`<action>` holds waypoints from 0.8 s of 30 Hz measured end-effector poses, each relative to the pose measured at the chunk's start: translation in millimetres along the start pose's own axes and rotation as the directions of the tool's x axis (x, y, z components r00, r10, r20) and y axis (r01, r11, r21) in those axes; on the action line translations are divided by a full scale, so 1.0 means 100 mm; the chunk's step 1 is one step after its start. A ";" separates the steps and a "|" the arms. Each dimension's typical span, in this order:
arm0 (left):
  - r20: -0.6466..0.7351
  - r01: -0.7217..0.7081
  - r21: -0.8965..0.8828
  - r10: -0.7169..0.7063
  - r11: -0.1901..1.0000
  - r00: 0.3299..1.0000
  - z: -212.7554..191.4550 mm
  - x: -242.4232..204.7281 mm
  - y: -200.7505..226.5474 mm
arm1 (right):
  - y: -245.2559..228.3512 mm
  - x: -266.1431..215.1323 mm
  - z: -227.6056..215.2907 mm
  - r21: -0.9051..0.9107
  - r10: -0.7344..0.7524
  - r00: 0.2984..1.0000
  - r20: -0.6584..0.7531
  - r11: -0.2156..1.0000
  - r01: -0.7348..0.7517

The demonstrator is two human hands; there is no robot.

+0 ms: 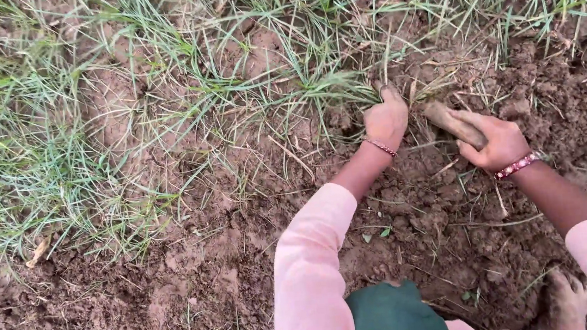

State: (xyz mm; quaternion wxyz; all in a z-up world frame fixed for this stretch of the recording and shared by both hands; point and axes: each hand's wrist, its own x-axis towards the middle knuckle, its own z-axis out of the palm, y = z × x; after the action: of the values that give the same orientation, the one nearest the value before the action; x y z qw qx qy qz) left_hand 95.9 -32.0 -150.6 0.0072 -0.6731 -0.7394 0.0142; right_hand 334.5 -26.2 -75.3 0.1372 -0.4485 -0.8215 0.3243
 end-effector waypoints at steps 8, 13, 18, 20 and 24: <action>0.249 -0.184 -0.270 0.253 0.945 0.935 -0.26 0.56 -0.56 | 0.08 -0.11 0.07 -0.099 0.073 0.997 0.019 0.993 -0.071; 0.389 0.027 -0.515 0.206 0.857 0.898 -0.16 0.45 -0.82 | -0.29 -0.04 0.15 0.046 0.449 0.876 0.176 0.885 -0.463; 0.539 0.527 -0.787 0.059 -0.322 0.840 0.04 -0.28 -1.50 | -0.46 -0.29 0.48 0.255 0.569 0.815 0.112 0.776 -0.577; 0.617 0.452 -0.729 -0.208 -0.514 0.759 -0.44 -0.74 -2.02 | -0.37 -0.36 0.57 0.325 0.454 0.890 0.032 0.838 -0.439; 0.107 0.144 -0.666 0.097 -0.732 0.990 -1.07 -0.93 -2.68 | -0.56 -0.17 0.41 0.198 0.485 0.871 0.076 0.849 -0.490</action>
State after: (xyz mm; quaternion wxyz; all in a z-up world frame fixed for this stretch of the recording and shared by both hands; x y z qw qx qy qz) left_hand -158.7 -148.1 -34.5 -0.6707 -0.2244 -0.3020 -0.6393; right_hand 286.2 -78.9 -68.4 0.0878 -0.6211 -0.6435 0.4387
